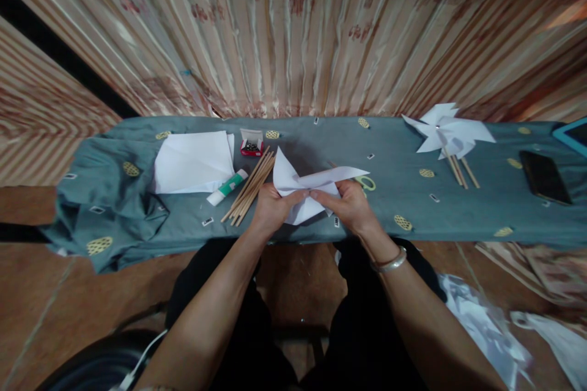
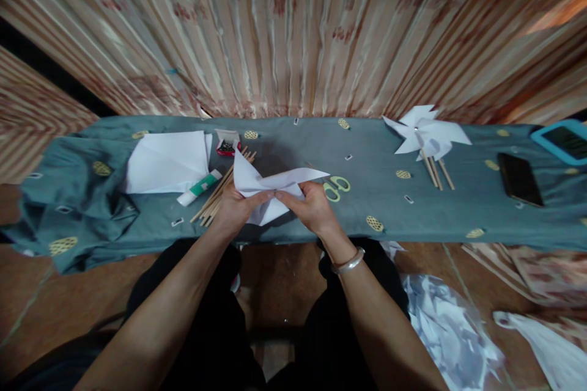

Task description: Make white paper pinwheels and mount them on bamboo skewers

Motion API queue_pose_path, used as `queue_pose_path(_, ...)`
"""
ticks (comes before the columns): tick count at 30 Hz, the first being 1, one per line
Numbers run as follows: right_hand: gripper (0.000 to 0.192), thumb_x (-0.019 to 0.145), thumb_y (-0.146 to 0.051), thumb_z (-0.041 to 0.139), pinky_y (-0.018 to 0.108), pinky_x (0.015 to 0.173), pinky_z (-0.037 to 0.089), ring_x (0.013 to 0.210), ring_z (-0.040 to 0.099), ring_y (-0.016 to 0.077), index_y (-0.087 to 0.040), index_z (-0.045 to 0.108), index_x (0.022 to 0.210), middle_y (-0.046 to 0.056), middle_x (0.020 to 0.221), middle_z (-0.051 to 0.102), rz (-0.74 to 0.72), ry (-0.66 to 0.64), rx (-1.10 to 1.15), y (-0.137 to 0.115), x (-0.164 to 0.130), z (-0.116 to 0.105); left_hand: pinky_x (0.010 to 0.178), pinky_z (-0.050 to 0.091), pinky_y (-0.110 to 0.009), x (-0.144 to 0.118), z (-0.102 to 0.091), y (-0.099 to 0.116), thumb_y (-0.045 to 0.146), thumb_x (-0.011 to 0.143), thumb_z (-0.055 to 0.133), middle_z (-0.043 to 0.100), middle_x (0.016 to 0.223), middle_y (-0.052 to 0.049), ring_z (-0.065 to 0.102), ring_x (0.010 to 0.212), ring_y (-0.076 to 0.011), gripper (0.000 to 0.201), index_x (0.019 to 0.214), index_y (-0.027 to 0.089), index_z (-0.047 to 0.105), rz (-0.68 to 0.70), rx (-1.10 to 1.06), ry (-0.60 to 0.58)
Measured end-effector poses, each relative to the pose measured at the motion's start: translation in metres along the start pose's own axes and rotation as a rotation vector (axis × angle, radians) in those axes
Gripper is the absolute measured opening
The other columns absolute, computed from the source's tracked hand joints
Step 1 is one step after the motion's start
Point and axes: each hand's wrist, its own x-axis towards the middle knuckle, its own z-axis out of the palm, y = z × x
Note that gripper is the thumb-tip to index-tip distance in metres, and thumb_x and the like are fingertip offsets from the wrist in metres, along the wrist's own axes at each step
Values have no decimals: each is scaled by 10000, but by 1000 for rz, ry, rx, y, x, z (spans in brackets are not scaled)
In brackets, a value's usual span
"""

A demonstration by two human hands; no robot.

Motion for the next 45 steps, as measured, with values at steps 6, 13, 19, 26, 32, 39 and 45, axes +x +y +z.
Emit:
queue_pose_path(6,313,654,-415,753,306,588,556,665,671,190,-149,743,818,60,762,740,9,-7,-10,3,0,0,597,522,-261,1,0,-1,286,511,855,707,651,-17,622,584,-145,280,686,113,721,13,18,1)
queue_pose_path(13,355,645,-462,757,301,586,551,666,667,189,-154,742,820,55,762,741,-20,1,-24,4,0,-1,548,501,-243,1,3,4,260,471,861,686,616,-9,598,553,-134,271,632,115,698,1,48,44)
queue_pose_path(19,366,638,-474,754,302,583,536,648,659,187,-151,735,809,61,764,742,-4,8,-27,5,0,0,540,504,-246,1,5,6,275,430,877,678,606,-5,593,545,-135,313,619,118,684,-17,31,42)
queue_pose_path(26,347,646,-436,748,337,652,544,688,664,196,-143,717,829,84,825,752,39,16,17,7,0,2,534,484,-228,1,1,0,272,472,858,678,605,-10,588,539,-126,269,600,115,681,-24,31,27)
queue_pose_path(32,336,626,-415,768,345,649,550,687,665,197,-171,712,851,58,801,747,30,25,49,4,1,1,578,509,-256,1,1,2,269,528,822,701,651,-17,622,585,-149,233,668,116,714,-18,36,34)
queue_pose_path(39,364,597,-459,789,342,638,547,652,648,185,-169,722,808,48,763,744,24,5,48,6,2,0,589,520,-272,0,3,7,229,481,819,698,638,-10,632,592,-163,234,657,118,712,-56,25,33)
queue_pose_path(45,384,600,-465,782,339,629,542,649,646,188,-158,708,818,56,763,734,40,-3,34,5,0,0,575,514,-270,-3,4,10,198,463,812,692,618,-11,627,573,-163,232,648,114,702,-105,9,12)
